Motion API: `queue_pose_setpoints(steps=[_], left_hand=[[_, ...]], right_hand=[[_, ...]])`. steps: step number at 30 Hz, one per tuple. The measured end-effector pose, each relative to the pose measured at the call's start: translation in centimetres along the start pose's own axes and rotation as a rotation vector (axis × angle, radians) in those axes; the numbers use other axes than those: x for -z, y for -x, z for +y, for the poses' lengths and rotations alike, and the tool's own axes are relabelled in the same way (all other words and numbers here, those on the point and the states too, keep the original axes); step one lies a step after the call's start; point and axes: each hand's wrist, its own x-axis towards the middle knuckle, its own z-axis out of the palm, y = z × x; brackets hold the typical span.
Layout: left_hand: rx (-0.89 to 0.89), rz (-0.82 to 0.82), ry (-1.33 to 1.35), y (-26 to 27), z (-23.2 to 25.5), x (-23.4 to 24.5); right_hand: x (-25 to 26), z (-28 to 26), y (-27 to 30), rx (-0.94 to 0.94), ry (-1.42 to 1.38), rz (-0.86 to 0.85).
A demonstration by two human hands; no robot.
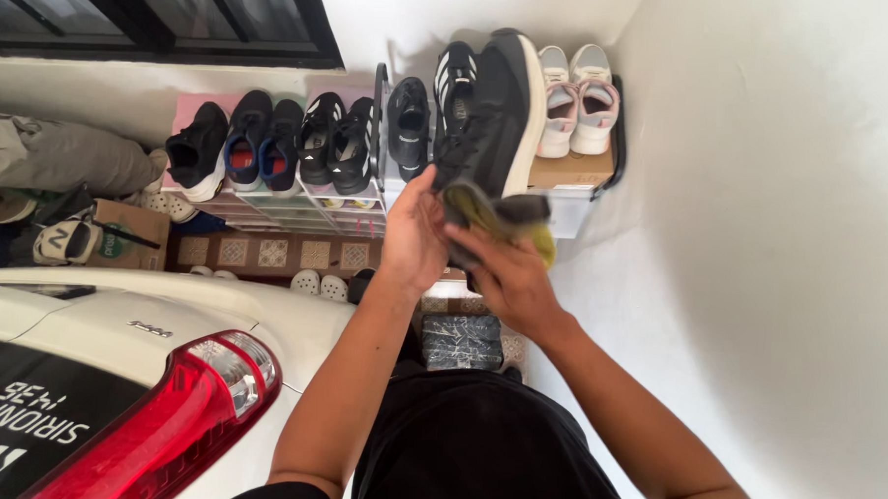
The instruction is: The person wipes the exterior of a black sneaker with a yellow cloth, focusing on the sole and upper sections. They then place the shoe back on a shelf and pick up a blue sneaker to repeat the wiping process.
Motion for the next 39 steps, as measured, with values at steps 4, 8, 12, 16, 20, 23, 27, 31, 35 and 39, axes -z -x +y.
queue_pose_setpoints(steps=[4, 8, 12, 16, 20, 23, 27, 31, 35, 39], left_hand=[[0.006, -0.131, 0.056, 1.0, -0.7, -0.8], [-0.043, -0.246, 0.13, 1.8, 0.4, -2.8], [-0.126, -0.165, 0.197, 2.2, 2.3, -4.5], [-0.145, -0.05, 0.271, 2.4, 2.3, -3.1], [-0.074, -0.395, 0.433, 2.5, -1.0, -1.4], [-0.053, -0.376, 0.425, 2.5, -1.1, -2.3], [-0.089, -0.128, 0.316, 3.3, 1.3, -4.5], [-0.143, -0.044, 0.271, 3.8, 1.4, -4.5], [-0.091, -0.02, 0.288, 4.0, -0.3, -2.9], [-0.107, -0.438, 0.419, 3.6, -2.8, -2.3]], right_hand=[[1.0, 2.1, -3.2, 0.044, 0.154, 0.152], [2.7, 1.8, -6.8, -0.001, 0.083, 0.324], [1.2, -1.8, -2.8, -0.22, -0.13, 0.182], [0.2, -3.8, 0.7, -0.021, 0.194, 0.024], [2.3, -1.7, -3.1, -0.039, 0.107, 0.239], [4.2, -2.3, -4.8, -0.168, -0.012, 0.252], [4.3, -2.8, -1.8, -0.164, -0.028, 0.141], [4.1, -0.5, 4.1, -0.291, -0.028, 0.038], [6.6, 2.4, 4.9, -0.877, -0.084, 0.267], [9.0, 1.0, 1.8, -0.324, -0.478, 0.744]])
